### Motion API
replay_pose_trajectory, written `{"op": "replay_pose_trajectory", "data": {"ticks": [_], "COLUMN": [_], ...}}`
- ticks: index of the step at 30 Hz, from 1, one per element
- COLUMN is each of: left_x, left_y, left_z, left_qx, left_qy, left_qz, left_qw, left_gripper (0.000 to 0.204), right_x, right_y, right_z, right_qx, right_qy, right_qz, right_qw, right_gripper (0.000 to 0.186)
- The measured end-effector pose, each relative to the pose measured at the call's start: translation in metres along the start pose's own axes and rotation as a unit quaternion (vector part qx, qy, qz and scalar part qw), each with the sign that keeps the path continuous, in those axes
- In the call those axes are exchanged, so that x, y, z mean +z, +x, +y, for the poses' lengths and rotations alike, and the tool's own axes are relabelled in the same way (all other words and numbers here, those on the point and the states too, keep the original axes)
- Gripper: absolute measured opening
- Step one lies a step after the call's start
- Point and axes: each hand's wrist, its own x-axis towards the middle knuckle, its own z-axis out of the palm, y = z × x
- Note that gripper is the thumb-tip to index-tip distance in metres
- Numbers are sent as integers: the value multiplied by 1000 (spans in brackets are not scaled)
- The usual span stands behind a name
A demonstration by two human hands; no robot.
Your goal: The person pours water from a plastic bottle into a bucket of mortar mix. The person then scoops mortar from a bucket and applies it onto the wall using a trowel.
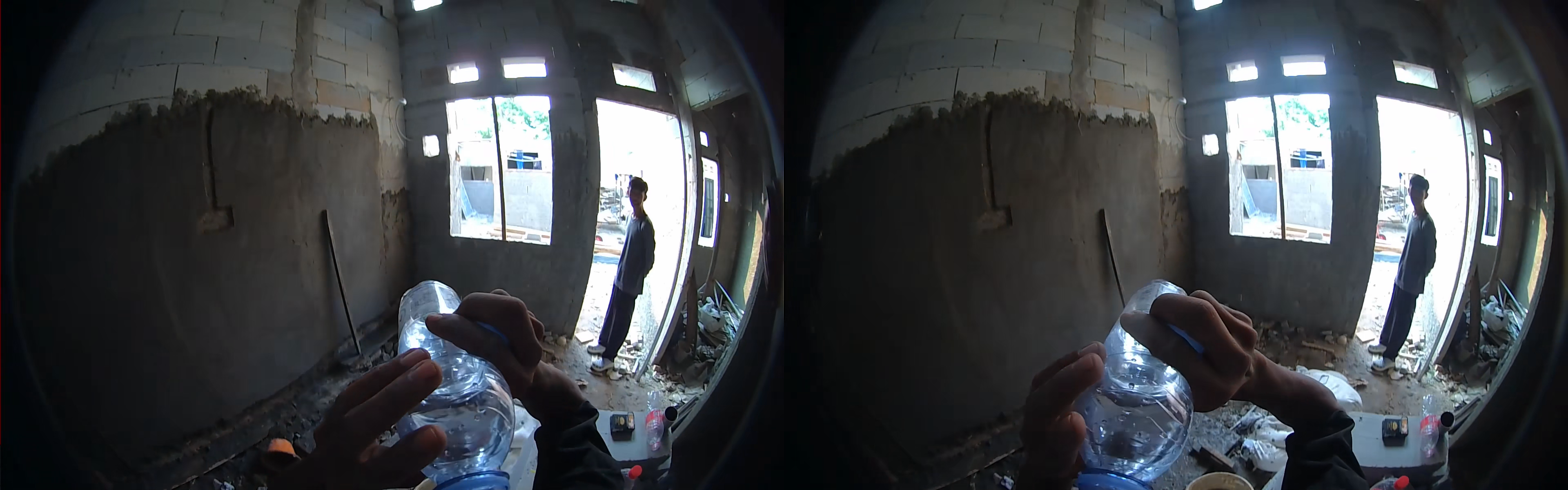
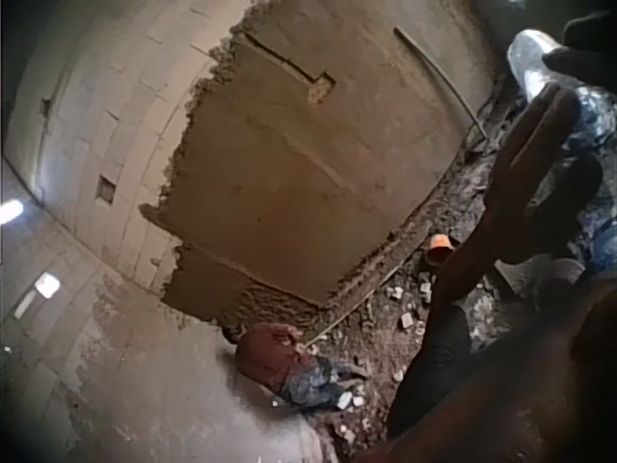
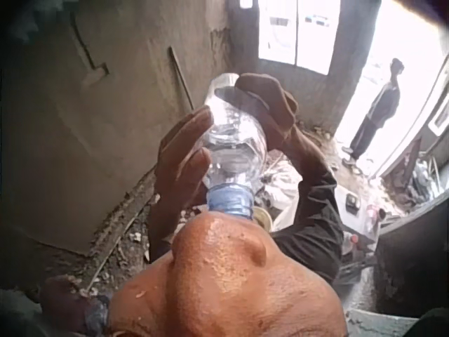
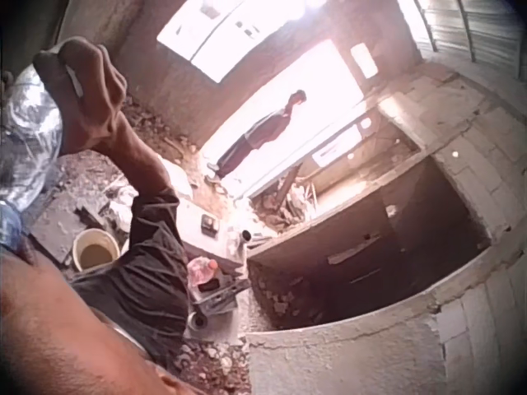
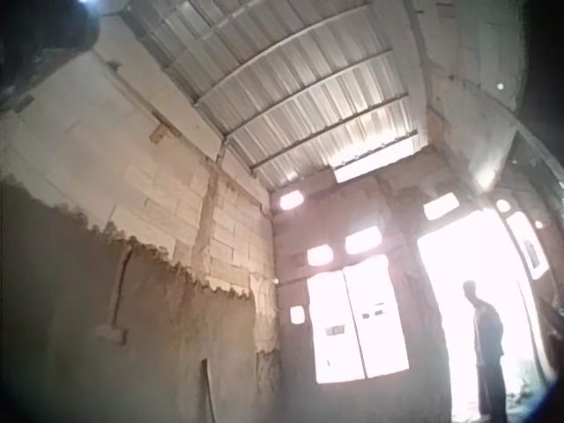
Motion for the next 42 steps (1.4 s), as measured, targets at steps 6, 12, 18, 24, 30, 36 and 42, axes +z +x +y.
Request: {"op": "replay_pose_trajectory", "data": {"ticks": [6, 12, 18, 24, 30, 36, 42], "left_x": [0, -1, 4, 11, 20, 16, 16], "left_y": [7, 4, 13, 17, 18, 19, 9], "left_z": [-12, -36, -20, -15, -35, -28, -19], "left_qx": [14, 16, -97, -37, 129, 36, 3], "left_qy": [-79, -115, -168, -174, -98, -120, -44], "left_qz": [18, 32, 60, 69, 78, 69, 63], "left_qw": [997, 993, 979, 982, 984, 990, 997], "left_gripper": [49, 50, 51, 47, 41, 38, 48], "right_x": [2, 7, 5, 4, 5, 4, -6], "right_y": [12, 16, 22, 21, 20, 17, 10], "right_z": [13, 21, 20, 26, 29, 28, 5], "right_qx": [-41, -47, -39, -53, -60, -46, 62], "right_qy": [-16, -27, -35, -59, -48, -47, 14], "right_qz": [16, 31, 27, 27, 22, 28, -19], "right_qw": [999, 998, 998, 996, 997, 997, 998], "right_gripper": [43, 42, 41, 41, 41, 42, 42]}}
